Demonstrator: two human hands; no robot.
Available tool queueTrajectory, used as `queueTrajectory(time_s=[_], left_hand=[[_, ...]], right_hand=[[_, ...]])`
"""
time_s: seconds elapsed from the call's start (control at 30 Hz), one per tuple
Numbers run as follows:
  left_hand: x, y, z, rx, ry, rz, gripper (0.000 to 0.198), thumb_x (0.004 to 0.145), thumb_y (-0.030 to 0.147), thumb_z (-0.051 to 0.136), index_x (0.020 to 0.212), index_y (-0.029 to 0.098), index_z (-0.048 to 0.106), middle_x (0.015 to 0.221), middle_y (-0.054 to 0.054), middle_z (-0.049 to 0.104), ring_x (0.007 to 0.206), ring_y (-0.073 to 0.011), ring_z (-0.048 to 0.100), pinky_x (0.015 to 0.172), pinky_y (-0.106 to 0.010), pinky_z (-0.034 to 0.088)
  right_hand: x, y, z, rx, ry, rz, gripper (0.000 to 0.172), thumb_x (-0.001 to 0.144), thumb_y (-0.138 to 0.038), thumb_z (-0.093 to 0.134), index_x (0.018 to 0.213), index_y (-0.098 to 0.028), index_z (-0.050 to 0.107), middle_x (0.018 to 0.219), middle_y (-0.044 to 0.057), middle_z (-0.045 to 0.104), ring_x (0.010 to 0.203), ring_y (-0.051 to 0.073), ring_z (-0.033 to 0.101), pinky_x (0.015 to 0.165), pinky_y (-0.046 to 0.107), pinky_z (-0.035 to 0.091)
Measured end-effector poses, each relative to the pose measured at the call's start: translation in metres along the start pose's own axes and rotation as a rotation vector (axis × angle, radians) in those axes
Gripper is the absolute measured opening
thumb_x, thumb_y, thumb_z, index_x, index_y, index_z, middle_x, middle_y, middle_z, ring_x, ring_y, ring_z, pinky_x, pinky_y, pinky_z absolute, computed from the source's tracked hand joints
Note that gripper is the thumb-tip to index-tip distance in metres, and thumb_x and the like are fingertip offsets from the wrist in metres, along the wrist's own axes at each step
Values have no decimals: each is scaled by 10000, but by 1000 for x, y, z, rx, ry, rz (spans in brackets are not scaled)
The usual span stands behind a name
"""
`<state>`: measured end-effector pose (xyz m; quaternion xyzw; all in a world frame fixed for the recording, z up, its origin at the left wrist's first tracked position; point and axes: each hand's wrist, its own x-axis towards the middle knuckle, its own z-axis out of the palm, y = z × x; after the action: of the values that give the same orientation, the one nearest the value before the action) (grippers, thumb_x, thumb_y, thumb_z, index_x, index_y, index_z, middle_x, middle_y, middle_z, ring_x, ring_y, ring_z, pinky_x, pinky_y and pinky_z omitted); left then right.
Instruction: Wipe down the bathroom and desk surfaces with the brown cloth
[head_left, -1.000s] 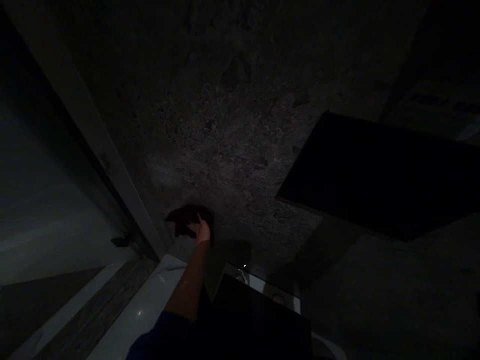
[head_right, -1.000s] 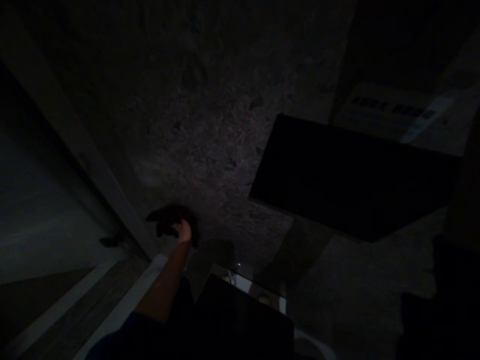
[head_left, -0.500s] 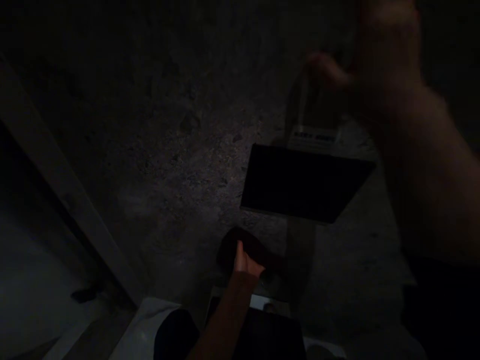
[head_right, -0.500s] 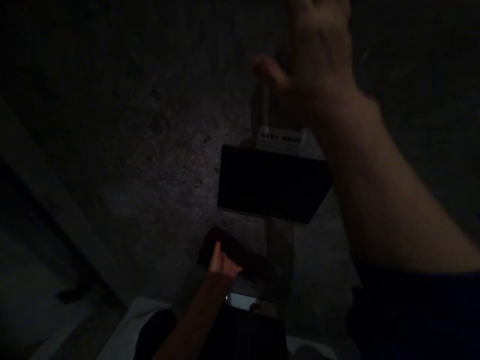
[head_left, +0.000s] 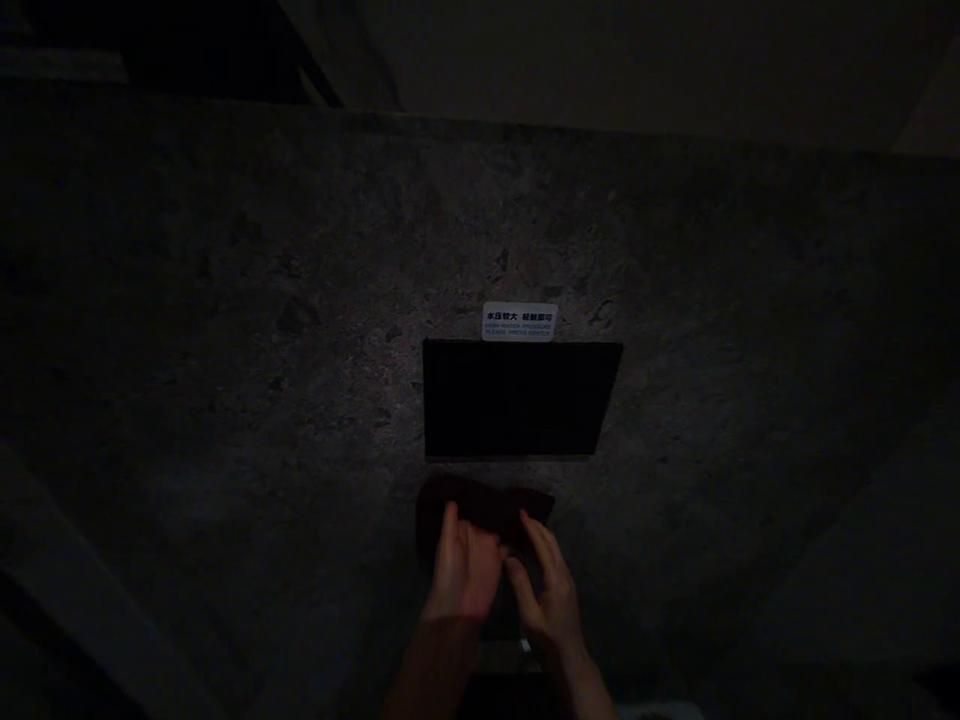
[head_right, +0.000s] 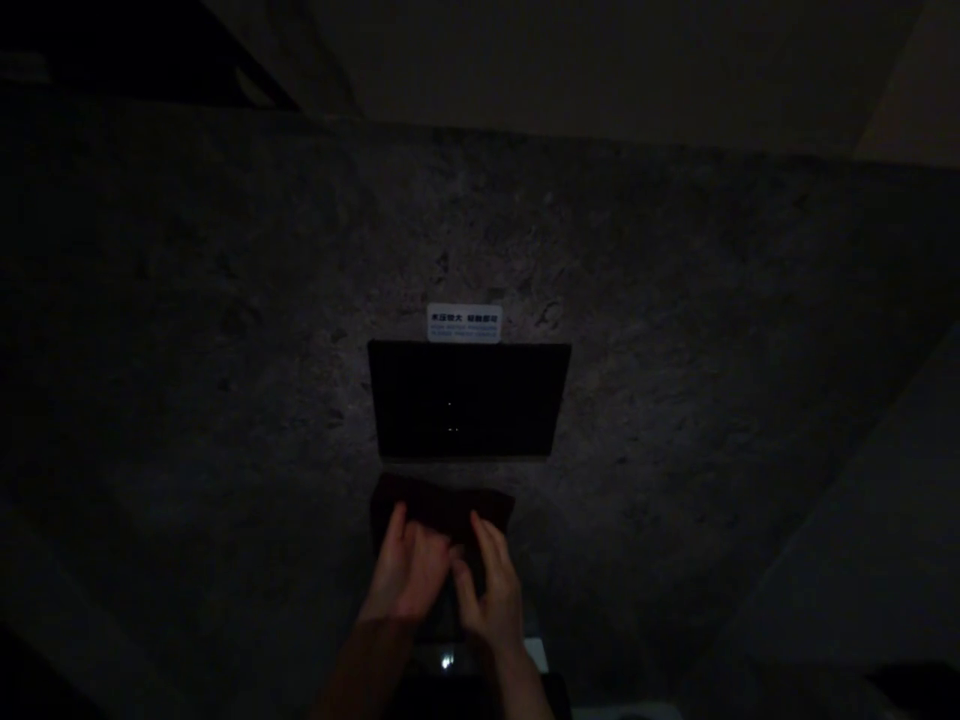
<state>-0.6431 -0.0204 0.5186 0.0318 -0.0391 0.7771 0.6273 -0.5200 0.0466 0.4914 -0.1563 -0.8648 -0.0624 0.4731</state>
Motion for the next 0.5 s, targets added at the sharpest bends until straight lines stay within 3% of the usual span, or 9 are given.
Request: queueTrajectory(time_s=[0.13,0.23,0.3,0.33,0.4,0.5], left_hand=[[1,-4,3,127,-83,-9,441,950,373,332,801,143,678,846,-89,682,1051,-241,608,1088,-441,331],[6,-5,-18,304,-16,98,311,902,338,467,858,119,683,967,-130,685,1190,-262,532,1101,-408,320],[8,0,-40,367,84,155,295,889,338,472,894,127,678,1093,-144,667,1234,-269,498,1098,-431,327],[7,4,-52,394,138,166,301,886,352,464,923,138,673,1145,-142,652,1244,-274,490,1094,-460,328],[0,15,-76,480,207,184,327,847,415,512,1008,171,658,1223,-128,621,1252,-288,486,1088,-511,320],[-23,31,-107,647,294,187,550,604,543,733,1029,202,661,1204,-139,634,1250,-332,484,1086,-516,322]], right_hand=[[18,-2,9,-18,96,13,572,958,-380,325,1499,-262,183,1531,123,253,1389,270,300,1006,500,448],[36,-7,35,-87,83,-31,648,948,-500,277,1514,-226,118,1573,150,-24,1429,353,124,1003,599,389],[45,-6,58,-229,59,-45,797,868,-593,436,1508,-199,167,1555,194,-116,1407,454,75,935,671,384],[47,-4,68,-307,32,-47,853,810,-603,537,1495,-200,226,1552,218,-87,1390,492,96,891,685,399],[50,7,79,-428,-69,-80,829,729,-524,684,1443,-251,364,1542,229,105,1358,496,216,830,641,456],[50,36,67,-528,-173,-137,685,726,-348,714,1366,-342,470,1481,169,325,1323,409,342,827,538,495]])
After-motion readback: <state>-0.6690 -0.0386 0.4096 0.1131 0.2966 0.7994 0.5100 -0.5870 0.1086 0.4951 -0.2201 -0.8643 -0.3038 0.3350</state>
